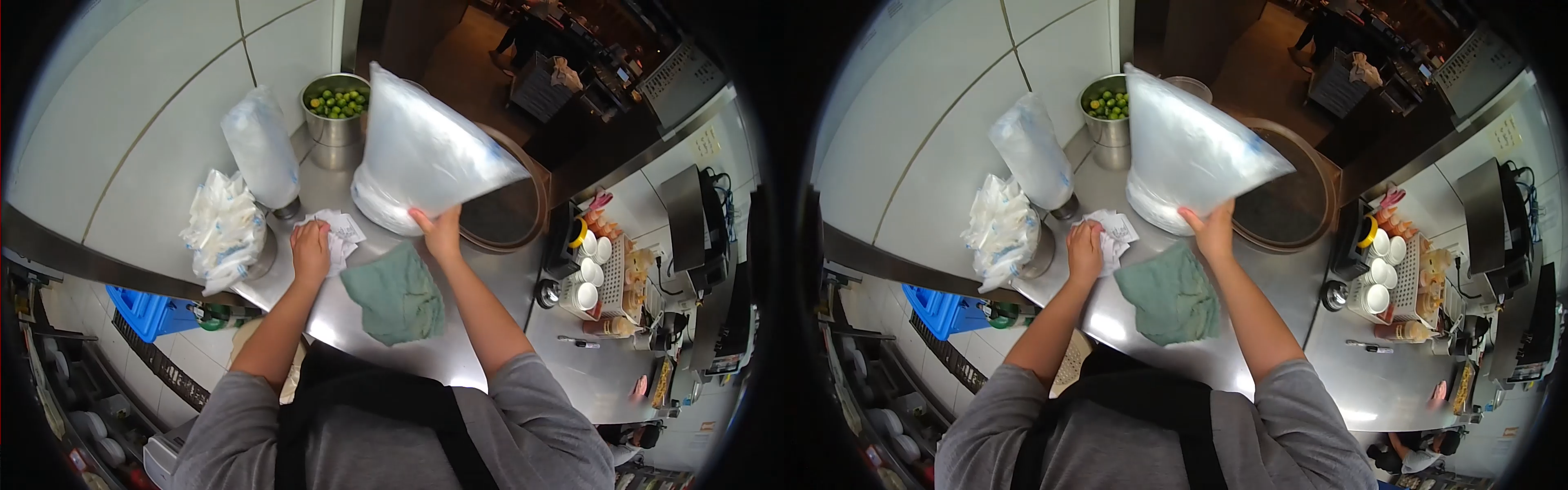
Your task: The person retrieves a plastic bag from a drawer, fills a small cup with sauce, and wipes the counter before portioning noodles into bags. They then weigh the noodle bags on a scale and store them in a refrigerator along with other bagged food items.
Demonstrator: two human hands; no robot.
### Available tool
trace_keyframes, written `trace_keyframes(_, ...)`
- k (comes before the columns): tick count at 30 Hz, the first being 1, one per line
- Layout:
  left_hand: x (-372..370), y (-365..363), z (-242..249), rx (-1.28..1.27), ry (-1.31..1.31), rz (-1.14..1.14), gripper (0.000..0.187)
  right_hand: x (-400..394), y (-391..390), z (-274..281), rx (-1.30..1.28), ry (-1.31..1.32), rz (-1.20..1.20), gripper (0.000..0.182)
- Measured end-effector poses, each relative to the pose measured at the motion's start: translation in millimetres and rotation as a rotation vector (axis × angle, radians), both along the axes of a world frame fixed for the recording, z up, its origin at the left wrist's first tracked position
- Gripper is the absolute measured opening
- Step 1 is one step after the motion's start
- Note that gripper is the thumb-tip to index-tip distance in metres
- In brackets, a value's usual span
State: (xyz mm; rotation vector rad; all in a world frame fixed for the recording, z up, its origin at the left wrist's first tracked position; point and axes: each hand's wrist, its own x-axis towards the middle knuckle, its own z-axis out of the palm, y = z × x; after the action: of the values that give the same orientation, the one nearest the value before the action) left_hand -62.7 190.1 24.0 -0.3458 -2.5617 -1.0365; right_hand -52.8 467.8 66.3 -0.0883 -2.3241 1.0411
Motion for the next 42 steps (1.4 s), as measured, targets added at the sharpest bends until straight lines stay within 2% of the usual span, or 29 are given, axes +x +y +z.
trace_keyframes(3, -1.8, -17.2, 0.6, 0.046, -0.019, -0.050, 0.016, -45.4, -49.5, 15.2, -0.049, -0.092, 0.058, 0.094)
trace_keyframes(6, -6.8, -23.8, 1.7, 0.090, -0.025, -0.121, 0.013, -79.1, -100.4, 10.4, -0.063, -0.181, 0.033, 0.094)
trace_keyframes(8, -12.1, -25.5, 0.0, 0.114, -0.064, -0.146, 0.013, -93.1, -127.2, 10.4, -0.055, -0.186, 0.062, 0.087)
trace_keyframes(11, -26.7, -28.4, 4.8, 0.128, -0.015, -0.142, 0.012, -106.0, -151.3, 28.8, -0.020, -0.385, 0.163, 0.071)
trace_keyframes(12, -31.1, -28.3, 4.9, 0.149, -0.005, -0.135, 0.012, -105.3, -152.5, 26.6, -0.027, -0.386, 0.151, 0.071)
trace_keyframes(14, -37.9, -27.3, 4.8, 0.131, 0.043, -0.161, 0.012, -94.6, -147.9, 20.0, 0.163, -0.339, 0.161, 0.071)
trace_keyframes(15, -39.7, -26.4, 5.5, 0.138, 0.051, -0.126, 0.012, -77.6, -143.7, 21.8, 0.150, -0.348, 0.128, 0.071)
trace_keyframes(17, -44.8, -22.7, -0.6, 0.146, 0.073, -0.066, 0.012, -18.1, -134.6, 29.8, 0.297, -0.445, 0.108, 0.073)
trace_keyframes(19, -50.3, -23.3, -4.3, 0.102, 0.082, -0.063, 0.014, 51.2, -120.8, 17.1, 0.523, -0.518, 0.055, 0.073)
trace_keyframes(21, -51.1, -22.2, -7.5, 0.066, 0.082, -0.042, 0.019, 123.9, -105.9, -3.3, 0.645, -0.703, 0.069, 0.070)
trace_keyframes(23, -50.4, -21.7, -9.9, 0.066, 0.076, -0.031, 0.024, 178.7, -73.8, -17.4, 0.728, -0.683, 0.078, 0.065)
trace_keyframes(26, -48.4, -20.8, -8.3, 0.151, 0.104, -0.045, 0.039, 221.5, -7.6, -24.3, 0.627, -0.838, -0.327, 0.062)
trace_keyframes(29, -43.8, -22.2, -9.7, 0.210, 0.089, -0.042, 0.049, 238.9, 72.6, -41.4, 0.506, -0.850, -0.739, 0.065)
trace_keyframes(31, -40.7, -22.7, -11.8, 0.248, 0.097, -0.054, 0.048, 215.9, 78.8, -34.4, 0.374, -0.925, -0.864, 0.079)
trace_keyframes(32, -38.0, -22.0, -6.5, 0.245, 0.093, -0.057, 0.049, 206.2, 62.6, -27.7, 0.375, -0.944, -0.827, 0.088)
trace_keyframes(34, -29.3, -21.9, -3.4, 0.184, 0.171, -0.082, 0.050, 203.9, 12.4, -16.0, 0.408, -0.925, -0.538, 0.092)
trace_keyframes(35, -17.8, -22.4, -3.0, 0.180, 0.175, -0.109, 0.054, 211.1, -15.7, -22.0, 0.458, -0.815, -0.478, 0.090)
trace_keyframes(37, 17.4, -20.8, -4.1, 0.190, 0.144, -0.113, 0.063, 230.1, -50.3, -18.3, 0.482, -0.776, -0.323, 0.075)
trace_keyframes(38, 45.5, -14.8, 7.0, 0.141, 0.110, -0.107, 0.061, 242.9, -57.7, -22.8, 0.454, -0.692, -0.295, 0.069)
trace_keyframes(40, 95.1, 0.6, 14.8, 0.145, 0.159, -0.326, 0.064, 261.2, -57.2, -28.5, 0.494, -0.649, -0.329, 0.068)
trace_keyframes(42, 135.8, 35.9, 12.4, 0.301, 0.101, -0.625, 0.068, 275.8, -51.0, -25.4, 0.400, -0.587, -0.254, 0.071)
